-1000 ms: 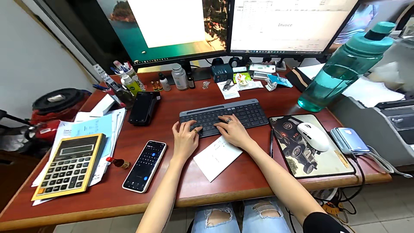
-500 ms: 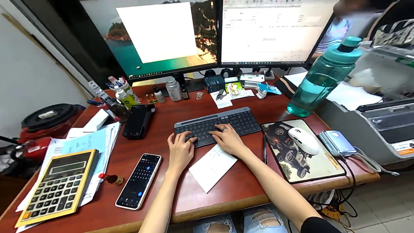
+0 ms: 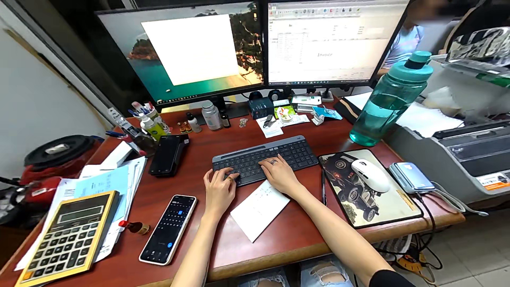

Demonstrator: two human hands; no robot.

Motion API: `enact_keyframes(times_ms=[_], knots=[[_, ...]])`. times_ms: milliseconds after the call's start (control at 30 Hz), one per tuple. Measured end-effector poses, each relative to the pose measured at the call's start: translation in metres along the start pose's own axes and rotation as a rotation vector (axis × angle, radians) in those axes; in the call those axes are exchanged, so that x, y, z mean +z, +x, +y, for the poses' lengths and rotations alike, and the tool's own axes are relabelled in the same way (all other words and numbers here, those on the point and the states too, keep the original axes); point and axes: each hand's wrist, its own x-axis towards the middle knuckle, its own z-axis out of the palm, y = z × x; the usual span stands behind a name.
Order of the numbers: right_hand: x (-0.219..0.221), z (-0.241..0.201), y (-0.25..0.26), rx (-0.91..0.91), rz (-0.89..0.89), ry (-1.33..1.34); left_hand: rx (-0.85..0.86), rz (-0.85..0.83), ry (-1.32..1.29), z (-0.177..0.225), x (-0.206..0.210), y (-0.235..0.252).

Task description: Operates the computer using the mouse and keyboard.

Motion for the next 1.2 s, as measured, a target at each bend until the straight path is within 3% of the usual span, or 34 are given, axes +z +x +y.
enact_keyframes(times_ms=[233, 500, 700, 1200], knots=[[-0.045, 0.013, -0.009, 0.125, 0.073, 0.038, -0.055, 0.104, -0.056, -0.005, -0.001, 0.001], [-0.121, 0.096, -0.137, 0.218, 0.244, -0.321, -0.062, 0.208, 0.111, 0.010, -0.006, 0.009], [-0.123, 0.140, -0.188, 0.253, 0.276, -0.423, -0.080, 0.196, 0.100, 0.012, -0.005, 0.004], [-0.124, 0.146, -0.192, 0.486, 0.348, -0.363, -0.125, 0.187, 0.108, 0.005, -0.005, 0.000]])
